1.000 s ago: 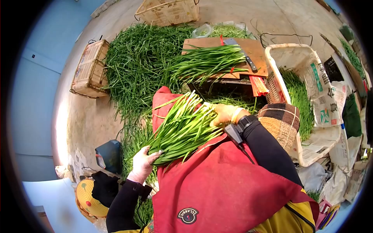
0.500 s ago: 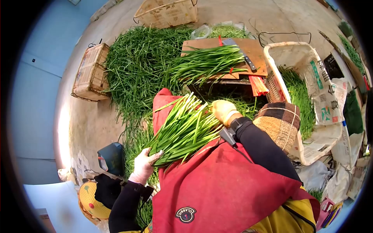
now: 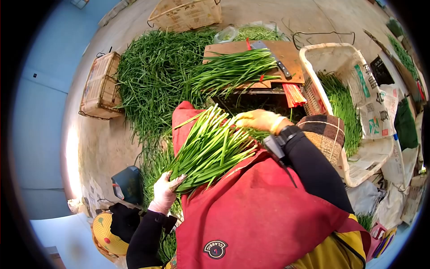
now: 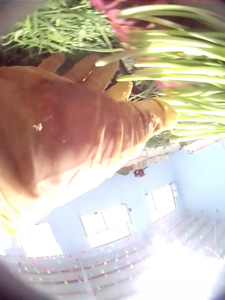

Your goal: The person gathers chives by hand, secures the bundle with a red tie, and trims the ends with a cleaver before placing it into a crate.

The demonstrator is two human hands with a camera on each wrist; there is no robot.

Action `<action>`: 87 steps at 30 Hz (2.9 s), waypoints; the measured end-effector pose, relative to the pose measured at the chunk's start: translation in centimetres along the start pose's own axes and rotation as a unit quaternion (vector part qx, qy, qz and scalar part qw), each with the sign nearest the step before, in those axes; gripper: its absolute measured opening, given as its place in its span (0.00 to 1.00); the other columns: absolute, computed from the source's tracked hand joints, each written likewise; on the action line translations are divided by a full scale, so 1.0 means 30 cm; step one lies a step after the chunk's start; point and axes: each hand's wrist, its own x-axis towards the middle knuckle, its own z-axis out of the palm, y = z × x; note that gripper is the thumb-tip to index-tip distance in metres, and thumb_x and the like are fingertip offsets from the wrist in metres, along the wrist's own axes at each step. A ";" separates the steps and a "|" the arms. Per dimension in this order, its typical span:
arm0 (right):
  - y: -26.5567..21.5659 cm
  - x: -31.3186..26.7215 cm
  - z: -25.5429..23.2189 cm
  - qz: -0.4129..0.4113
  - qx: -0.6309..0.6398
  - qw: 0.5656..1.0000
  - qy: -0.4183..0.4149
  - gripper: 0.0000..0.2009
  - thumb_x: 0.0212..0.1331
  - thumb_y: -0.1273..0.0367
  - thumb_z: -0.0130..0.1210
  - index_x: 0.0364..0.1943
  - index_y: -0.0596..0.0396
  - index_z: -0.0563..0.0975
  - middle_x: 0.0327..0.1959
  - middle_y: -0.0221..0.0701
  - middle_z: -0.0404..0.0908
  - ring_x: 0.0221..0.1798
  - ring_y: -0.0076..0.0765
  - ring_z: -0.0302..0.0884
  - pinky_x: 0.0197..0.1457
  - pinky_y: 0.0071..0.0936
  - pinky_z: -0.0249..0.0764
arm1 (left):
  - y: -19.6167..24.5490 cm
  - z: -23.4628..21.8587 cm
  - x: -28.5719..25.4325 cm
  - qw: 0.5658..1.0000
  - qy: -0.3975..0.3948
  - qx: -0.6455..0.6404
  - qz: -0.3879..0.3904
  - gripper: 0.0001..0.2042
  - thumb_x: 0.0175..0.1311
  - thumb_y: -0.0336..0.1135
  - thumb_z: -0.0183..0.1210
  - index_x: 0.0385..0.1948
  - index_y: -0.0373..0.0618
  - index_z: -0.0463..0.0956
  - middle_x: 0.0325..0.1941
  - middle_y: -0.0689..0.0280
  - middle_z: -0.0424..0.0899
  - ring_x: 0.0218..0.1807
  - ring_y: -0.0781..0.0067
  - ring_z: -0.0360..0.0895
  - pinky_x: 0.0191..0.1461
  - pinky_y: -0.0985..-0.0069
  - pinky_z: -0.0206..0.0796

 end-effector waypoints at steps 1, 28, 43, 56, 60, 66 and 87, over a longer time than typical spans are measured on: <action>-0.034 0.010 0.037 -0.006 0.010 1.000 -0.010 0.26 0.60 0.49 0.58 0.56 0.51 0.78 0.51 0.43 0.82 0.54 0.46 0.78 0.60 0.34 0.70 | 0.005 0.008 -0.003 1.000 0.000 0.002 -0.001 0.22 0.54 0.15 0.63 0.49 0.54 0.83 0.50 0.60 0.82 0.47 0.70 0.83 0.50 0.81 0.74; 0.009 -0.047 0.177 -0.040 0.409 0.910 0.055 0.36 0.54 0.76 0.61 0.70 0.54 0.62 0.41 0.26 0.81 0.38 0.21 0.76 0.43 0.21 0.75 | 0.008 0.091 -0.059 0.958 0.076 -0.248 -0.125 0.22 0.56 0.26 0.67 0.54 0.37 0.74 0.48 0.58 0.83 0.46 0.67 0.83 0.52 0.74 0.76; -0.020 -0.077 0.199 0.018 0.310 0.942 0.127 0.30 0.54 0.80 0.59 0.65 0.58 0.69 0.32 0.23 0.77 0.34 0.19 0.72 0.40 0.19 0.72 | 0.051 0.079 -0.031 0.845 0.057 -0.443 -0.294 0.25 0.58 0.28 0.67 0.54 0.30 0.66 0.49 0.56 0.82 0.48 0.70 0.82 0.55 0.73 0.75; -0.004 -0.022 0.210 0.030 0.213 0.971 0.108 0.24 0.53 0.69 0.64 0.56 0.59 0.74 0.45 0.29 0.83 0.42 0.23 0.75 0.49 0.23 0.73 | 0.012 0.111 -0.058 0.877 0.070 -0.403 -0.251 0.25 0.59 0.27 0.66 0.55 0.30 0.65 0.49 0.57 0.82 0.48 0.69 0.82 0.56 0.72 0.74; 0.008 0.043 0.266 -0.012 0.267 0.952 0.151 0.22 0.51 0.73 0.65 0.52 0.59 0.76 0.43 0.30 0.84 0.42 0.24 0.76 0.49 0.23 0.73 | 0.037 0.077 -0.032 0.823 0.060 -0.477 -0.303 0.25 0.59 0.27 0.66 0.56 0.30 0.65 0.48 0.57 0.82 0.48 0.70 0.82 0.55 0.73 0.74; 0.095 0.046 0.237 0.008 0.121 0.948 0.293 0.16 0.53 0.71 0.60 0.48 0.52 0.81 0.42 0.36 0.85 0.43 0.36 0.82 0.51 0.29 0.75 | 0.026 0.100 -0.052 0.847 0.070 -0.452 -0.270 0.25 0.59 0.27 0.66 0.56 0.30 0.66 0.49 0.57 0.82 0.48 0.71 0.82 0.54 0.73 0.75; 0.073 0.033 0.129 -0.025 -0.003 0.993 0.119 0.21 0.60 0.52 0.55 0.36 0.59 0.83 0.33 0.45 0.84 0.39 0.46 0.81 0.46 0.35 0.74 | 0.072 0.088 -0.024 0.721 0.096 -0.573 -0.377 0.22 0.59 0.29 0.66 0.54 0.34 0.70 0.48 0.59 0.82 0.47 0.70 0.81 0.53 0.72 0.75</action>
